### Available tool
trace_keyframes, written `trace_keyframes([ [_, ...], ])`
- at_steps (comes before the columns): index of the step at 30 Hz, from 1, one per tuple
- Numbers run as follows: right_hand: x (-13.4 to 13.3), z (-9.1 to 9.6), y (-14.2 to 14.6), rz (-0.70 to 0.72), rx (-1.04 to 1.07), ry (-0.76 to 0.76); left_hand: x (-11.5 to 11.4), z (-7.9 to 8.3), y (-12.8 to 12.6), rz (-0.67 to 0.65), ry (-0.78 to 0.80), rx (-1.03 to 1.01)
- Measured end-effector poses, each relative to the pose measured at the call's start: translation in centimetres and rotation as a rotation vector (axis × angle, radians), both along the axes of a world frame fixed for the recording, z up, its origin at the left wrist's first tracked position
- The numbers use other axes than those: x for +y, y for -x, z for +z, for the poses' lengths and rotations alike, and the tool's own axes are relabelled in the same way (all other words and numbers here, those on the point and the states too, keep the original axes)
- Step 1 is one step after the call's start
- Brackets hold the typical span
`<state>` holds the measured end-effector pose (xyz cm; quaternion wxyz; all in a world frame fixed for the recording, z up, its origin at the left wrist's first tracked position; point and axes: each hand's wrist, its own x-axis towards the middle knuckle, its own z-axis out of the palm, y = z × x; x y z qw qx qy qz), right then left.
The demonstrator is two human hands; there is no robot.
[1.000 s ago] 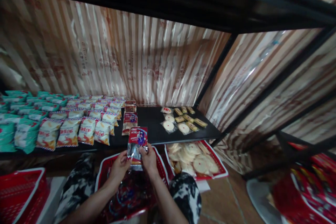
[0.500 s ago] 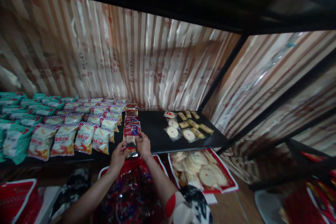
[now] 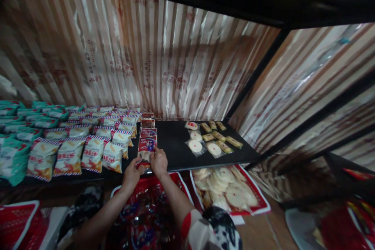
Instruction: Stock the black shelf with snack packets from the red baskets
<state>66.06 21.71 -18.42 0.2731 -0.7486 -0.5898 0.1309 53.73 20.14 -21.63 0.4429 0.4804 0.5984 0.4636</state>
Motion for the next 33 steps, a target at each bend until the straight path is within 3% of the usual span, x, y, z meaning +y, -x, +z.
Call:
trace_keyframes([
  [10,0.4,0.0,-0.1,-0.020,0.113,-0.101,0.1,0.9,-0.2,-0.001,-0.062,-0.029],
  [12,0.8,0.5,-0.3,-0.038,0.217,-0.150,0.6,1.4,-0.3,0.000,-0.077,-0.043],
  [18,3.5,2.3,-1.5,-0.209,0.824,-0.239,2.1,2.8,-0.4,0.014,-0.145,-0.145],
  [23,4.7,2.9,-2.7,-0.259,0.993,-0.237,1.8,2.6,-0.6,-0.034,-0.309,0.177],
  [25,4.9,2.6,-3.2,-0.250,0.960,-0.259,1.6,2.2,-1.1,-0.115,-0.392,0.309],
  [28,5.1,1.8,-3.6,-0.192,0.742,-0.299,1.5,1.5,-1.8,-0.195,-0.488,0.524],
  [33,5.2,0.8,-3.1,-0.105,0.582,-0.290,0.5,0.9,-2.0,0.032,-0.496,0.490],
])
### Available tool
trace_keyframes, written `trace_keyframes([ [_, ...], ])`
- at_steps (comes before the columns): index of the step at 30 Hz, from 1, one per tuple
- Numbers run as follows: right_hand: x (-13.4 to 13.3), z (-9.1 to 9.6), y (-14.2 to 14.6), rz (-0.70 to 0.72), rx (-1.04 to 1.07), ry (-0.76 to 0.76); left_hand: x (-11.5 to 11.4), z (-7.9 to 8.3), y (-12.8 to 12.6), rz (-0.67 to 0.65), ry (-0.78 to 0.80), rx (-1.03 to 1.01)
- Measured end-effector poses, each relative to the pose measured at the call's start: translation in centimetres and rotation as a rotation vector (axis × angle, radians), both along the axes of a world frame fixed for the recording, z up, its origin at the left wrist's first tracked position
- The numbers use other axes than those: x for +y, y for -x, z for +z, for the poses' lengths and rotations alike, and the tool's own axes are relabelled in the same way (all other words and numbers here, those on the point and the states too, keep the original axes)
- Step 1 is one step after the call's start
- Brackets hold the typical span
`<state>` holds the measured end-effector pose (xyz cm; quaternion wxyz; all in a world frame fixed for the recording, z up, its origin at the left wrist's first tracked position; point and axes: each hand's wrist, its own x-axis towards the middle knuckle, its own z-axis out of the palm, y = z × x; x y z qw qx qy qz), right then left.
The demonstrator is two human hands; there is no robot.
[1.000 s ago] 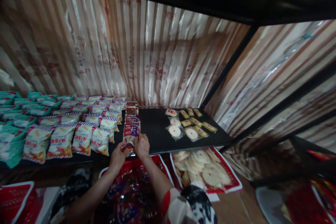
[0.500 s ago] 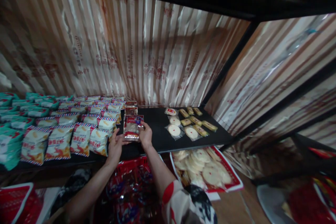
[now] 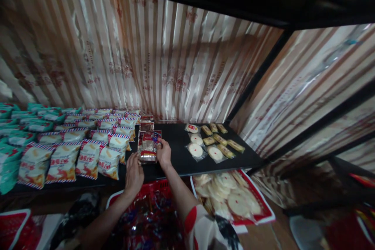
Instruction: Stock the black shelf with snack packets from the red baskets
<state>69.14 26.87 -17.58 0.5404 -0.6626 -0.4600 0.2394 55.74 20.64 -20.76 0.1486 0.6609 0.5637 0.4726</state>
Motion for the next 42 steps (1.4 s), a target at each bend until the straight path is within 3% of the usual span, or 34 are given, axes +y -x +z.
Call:
trace_keyframes([
  [3,-0.7,-0.2,1.1,0.039,-0.062,0.015,-1.4,0.1,0.6,0.032,-0.029,-0.054],
  [7,-2.1,-0.8,2.4,0.090,-0.162,0.029,-2.6,0.2,1.7,0.006,-0.056,0.054],
  [14,-3.8,-1.3,2.6,0.120,-0.520,0.073,-1.6,-1.4,3.0,-0.150,-0.120,0.317],
  [18,-4.4,-1.0,2.6,0.086,-0.685,0.119,-1.5,-2.4,3.2,-0.157,-0.141,0.393],
  [26,-5.3,-0.6,3.0,0.069,-0.745,0.134,-2.2,-2.6,3.2,-0.184,-0.183,0.444],
  [30,-5.1,-0.1,3.4,0.086,-0.774,0.116,-2.3,-3.1,3.4,-0.184,-0.180,0.438],
  [37,-3.3,0.6,4.6,0.291,-0.873,0.096,-2.3,-3.5,3.4,-0.172,-0.182,0.410],
  [42,-2.1,0.6,4.8,0.309,-0.906,0.150,-2.0,-3.4,3.4,-0.204,-0.173,0.396],
])
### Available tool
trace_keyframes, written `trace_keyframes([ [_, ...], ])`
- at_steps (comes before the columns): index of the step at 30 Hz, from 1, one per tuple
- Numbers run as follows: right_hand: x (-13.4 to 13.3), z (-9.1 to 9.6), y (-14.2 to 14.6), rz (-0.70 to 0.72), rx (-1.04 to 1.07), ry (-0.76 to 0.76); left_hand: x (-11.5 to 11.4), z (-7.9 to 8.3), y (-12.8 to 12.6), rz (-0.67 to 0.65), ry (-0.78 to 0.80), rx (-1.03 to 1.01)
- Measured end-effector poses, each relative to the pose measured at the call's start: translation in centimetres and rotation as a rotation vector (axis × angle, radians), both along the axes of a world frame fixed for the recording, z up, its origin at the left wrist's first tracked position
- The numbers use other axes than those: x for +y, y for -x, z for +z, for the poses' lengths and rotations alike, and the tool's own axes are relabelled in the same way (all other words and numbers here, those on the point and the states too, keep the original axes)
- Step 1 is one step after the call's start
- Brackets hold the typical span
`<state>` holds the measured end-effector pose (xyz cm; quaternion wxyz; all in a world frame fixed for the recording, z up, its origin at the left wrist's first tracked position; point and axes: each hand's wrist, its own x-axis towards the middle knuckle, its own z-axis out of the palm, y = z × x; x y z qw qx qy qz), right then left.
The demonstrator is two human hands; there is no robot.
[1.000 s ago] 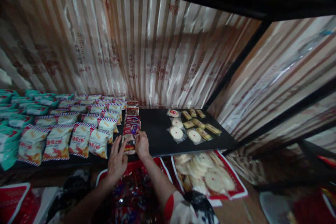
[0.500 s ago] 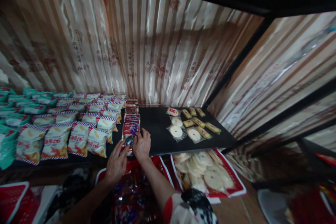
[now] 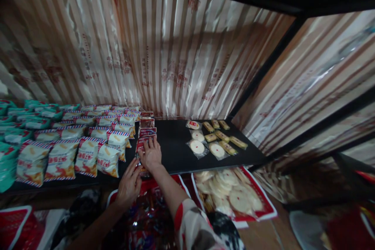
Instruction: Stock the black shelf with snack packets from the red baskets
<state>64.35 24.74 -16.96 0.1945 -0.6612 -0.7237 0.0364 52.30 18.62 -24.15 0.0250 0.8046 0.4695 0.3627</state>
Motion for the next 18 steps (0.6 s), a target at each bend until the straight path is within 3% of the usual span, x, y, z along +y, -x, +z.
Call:
trace_keyframes([
  [5,0.4,-1.0,-0.2,0.000,-0.017,0.070,-0.1,0.3,0.1,-0.005,0.027,-0.019],
  [12,0.6,-2.1,-0.3,-0.013,0.006,0.072,0.1,-0.1,-0.4,0.056,-0.054,0.002],
  [18,0.8,-2.4,-0.4,-0.010,0.025,0.060,0.2,0.1,-1.0,0.091,-0.023,-0.025],
])
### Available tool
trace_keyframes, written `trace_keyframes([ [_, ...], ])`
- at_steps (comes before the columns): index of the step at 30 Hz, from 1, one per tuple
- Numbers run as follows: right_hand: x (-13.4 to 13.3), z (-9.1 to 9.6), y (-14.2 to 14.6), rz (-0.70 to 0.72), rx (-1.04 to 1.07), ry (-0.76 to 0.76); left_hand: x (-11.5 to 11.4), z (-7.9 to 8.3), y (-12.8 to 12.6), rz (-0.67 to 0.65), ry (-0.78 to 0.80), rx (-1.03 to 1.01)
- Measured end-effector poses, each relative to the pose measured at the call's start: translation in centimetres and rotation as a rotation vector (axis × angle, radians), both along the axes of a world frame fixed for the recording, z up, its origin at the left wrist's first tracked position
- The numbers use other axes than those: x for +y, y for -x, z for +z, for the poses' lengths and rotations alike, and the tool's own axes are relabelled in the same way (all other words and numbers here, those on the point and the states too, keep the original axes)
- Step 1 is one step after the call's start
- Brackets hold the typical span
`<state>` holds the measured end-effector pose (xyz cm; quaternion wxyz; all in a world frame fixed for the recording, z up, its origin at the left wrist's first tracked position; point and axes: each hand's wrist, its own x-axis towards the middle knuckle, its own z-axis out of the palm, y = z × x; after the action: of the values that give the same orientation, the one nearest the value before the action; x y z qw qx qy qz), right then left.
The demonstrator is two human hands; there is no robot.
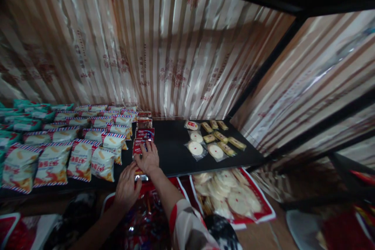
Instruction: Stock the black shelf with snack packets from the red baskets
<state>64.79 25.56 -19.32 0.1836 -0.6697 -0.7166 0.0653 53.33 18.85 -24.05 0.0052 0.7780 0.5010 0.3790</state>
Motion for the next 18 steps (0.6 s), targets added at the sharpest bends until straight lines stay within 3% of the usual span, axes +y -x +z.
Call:
trace_keyframes([
  [8,-0.3,1.1,-0.2,-0.001,0.012,-0.017,0.1,-0.6,0.8,-0.056,0.034,-0.004],
  [12,-1.0,2.1,-0.6,-0.002,0.039,-0.123,-0.2,0.4,0.9,-0.065,0.044,0.006],
  [15,-2.7,2.8,-1.0,-0.018,0.155,-0.232,-1.6,1.6,1.0,-0.064,0.027,-0.022],
  [18,-6.2,2.5,-1.4,-0.029,0.370,-0.362,-4.4,1.5,1.6,-0.136,0.048,-0.062],
])
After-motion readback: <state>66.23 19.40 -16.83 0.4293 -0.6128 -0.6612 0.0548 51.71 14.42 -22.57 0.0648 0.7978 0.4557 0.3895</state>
